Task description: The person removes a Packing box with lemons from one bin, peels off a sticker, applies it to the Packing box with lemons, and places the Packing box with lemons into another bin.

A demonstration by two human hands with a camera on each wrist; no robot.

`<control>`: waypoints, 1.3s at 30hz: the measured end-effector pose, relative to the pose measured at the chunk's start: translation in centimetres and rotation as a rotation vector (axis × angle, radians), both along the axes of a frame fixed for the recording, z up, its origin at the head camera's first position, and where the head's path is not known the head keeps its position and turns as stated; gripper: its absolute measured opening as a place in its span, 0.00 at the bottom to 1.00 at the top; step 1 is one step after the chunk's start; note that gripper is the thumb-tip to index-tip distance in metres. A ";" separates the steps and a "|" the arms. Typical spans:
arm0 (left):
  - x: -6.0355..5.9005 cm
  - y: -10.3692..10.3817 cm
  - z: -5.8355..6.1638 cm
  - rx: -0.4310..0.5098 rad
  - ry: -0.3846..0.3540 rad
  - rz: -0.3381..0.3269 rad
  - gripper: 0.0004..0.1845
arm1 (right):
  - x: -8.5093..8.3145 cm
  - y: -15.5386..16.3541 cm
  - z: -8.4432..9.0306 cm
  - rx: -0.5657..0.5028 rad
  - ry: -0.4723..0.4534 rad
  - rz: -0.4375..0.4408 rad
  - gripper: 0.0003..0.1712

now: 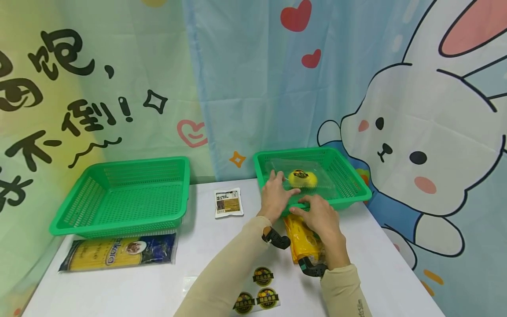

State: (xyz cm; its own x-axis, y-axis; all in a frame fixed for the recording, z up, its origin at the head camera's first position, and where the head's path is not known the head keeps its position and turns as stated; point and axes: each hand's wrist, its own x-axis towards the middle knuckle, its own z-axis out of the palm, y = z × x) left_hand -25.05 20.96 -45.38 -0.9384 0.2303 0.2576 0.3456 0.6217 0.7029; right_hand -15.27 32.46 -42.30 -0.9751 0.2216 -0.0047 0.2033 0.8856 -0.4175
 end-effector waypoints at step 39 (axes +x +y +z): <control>0.4 -1.4 3.1 -0.314 -0.056 -0.108 0.45 | 0.0 0.3 0.1 -0.032 -0.027 0.034 0.31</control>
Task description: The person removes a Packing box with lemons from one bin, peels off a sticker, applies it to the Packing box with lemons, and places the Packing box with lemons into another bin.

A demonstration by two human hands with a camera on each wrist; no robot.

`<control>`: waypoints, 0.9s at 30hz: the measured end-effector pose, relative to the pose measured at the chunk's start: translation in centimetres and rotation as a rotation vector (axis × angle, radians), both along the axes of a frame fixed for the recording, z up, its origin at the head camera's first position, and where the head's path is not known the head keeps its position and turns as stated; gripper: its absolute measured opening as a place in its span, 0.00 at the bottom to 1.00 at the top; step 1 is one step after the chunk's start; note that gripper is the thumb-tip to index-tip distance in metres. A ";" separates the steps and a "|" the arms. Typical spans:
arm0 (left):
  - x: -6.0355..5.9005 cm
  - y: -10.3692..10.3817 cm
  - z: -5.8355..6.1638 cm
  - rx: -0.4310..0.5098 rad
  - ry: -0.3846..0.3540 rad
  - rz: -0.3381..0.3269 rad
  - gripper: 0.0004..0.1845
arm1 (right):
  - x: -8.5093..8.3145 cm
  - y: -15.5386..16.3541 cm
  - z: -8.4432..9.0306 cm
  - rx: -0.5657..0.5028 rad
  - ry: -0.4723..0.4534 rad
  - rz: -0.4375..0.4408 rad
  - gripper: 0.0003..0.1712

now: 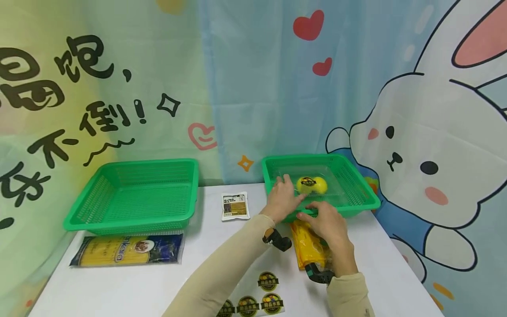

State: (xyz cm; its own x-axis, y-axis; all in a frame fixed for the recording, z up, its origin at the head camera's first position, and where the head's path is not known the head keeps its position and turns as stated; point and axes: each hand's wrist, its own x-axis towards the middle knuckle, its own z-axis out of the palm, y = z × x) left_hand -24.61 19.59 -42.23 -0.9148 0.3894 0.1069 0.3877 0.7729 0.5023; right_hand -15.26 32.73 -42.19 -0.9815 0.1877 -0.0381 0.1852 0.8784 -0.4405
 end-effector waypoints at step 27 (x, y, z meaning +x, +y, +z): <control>8.4 -32.6 1.0 -0.180 0.287 0.228 0.63 | 1.4 -2.4 2.1 0.136 0.298 0.309 0.64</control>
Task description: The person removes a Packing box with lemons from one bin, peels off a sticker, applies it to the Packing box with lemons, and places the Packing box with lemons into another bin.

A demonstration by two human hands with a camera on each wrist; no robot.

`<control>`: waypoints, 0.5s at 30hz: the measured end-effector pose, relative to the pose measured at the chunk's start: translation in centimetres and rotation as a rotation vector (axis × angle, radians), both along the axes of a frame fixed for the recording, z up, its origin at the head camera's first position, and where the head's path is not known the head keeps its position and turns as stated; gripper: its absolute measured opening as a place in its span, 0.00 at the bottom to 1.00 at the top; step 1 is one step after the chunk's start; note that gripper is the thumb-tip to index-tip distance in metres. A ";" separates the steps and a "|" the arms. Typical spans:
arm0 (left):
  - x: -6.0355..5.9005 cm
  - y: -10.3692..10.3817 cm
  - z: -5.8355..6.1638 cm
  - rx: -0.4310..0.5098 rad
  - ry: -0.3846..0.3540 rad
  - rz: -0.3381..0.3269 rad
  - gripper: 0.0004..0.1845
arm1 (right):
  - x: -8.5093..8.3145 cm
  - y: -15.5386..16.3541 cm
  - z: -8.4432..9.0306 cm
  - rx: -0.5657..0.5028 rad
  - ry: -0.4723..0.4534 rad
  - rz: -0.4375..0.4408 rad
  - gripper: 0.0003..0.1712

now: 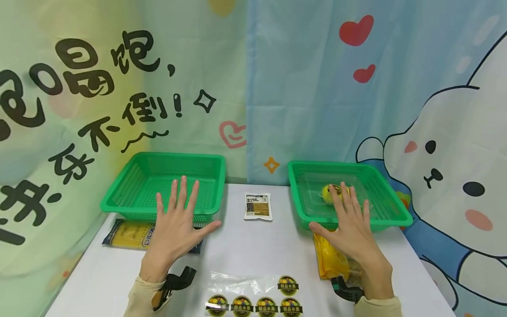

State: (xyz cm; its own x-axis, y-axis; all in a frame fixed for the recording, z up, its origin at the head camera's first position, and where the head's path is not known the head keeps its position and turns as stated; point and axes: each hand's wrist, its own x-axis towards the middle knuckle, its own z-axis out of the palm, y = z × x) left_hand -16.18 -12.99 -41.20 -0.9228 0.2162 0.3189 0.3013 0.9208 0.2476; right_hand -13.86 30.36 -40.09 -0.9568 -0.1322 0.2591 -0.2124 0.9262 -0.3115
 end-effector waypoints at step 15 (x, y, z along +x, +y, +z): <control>-0.1 1.5 -0.4 -0.043 -0.149 -0.065 0.64 | -0.4 -0.6 -0.3 0.034 -0.133 0.015 0.66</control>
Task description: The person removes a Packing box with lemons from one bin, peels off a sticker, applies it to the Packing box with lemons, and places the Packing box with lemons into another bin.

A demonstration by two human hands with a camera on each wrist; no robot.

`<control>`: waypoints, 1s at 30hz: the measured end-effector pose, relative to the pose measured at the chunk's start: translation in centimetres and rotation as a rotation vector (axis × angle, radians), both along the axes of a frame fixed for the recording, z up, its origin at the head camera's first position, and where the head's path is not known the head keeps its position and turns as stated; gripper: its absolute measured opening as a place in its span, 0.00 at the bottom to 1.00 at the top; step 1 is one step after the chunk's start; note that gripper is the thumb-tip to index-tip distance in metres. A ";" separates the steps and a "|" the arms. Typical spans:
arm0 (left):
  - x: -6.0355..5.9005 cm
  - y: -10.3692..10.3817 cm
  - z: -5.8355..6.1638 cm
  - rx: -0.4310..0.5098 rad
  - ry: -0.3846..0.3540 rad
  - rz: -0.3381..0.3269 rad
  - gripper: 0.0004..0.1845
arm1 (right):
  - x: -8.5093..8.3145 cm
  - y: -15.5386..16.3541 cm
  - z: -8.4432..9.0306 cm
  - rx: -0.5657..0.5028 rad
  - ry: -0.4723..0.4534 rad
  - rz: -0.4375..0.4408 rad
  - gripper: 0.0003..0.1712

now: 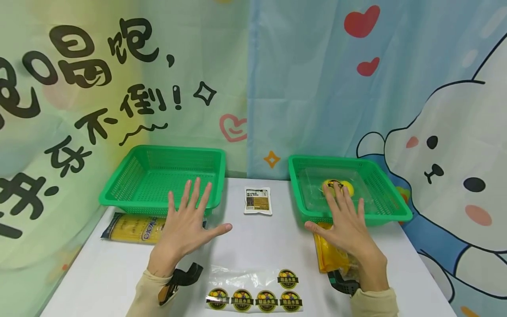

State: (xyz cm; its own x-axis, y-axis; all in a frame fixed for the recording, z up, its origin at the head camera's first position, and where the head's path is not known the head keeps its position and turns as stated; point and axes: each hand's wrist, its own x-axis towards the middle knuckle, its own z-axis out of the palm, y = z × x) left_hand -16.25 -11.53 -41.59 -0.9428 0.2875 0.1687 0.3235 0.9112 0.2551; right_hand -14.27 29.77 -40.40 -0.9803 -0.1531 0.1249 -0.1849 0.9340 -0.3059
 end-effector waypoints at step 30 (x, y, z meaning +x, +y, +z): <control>-0.8 -1.1 -0.5 -0.003 -0.044 -0.029 0.45 | -1.5 4.1 0.5 -0.071 -0.055 -0.247 0.47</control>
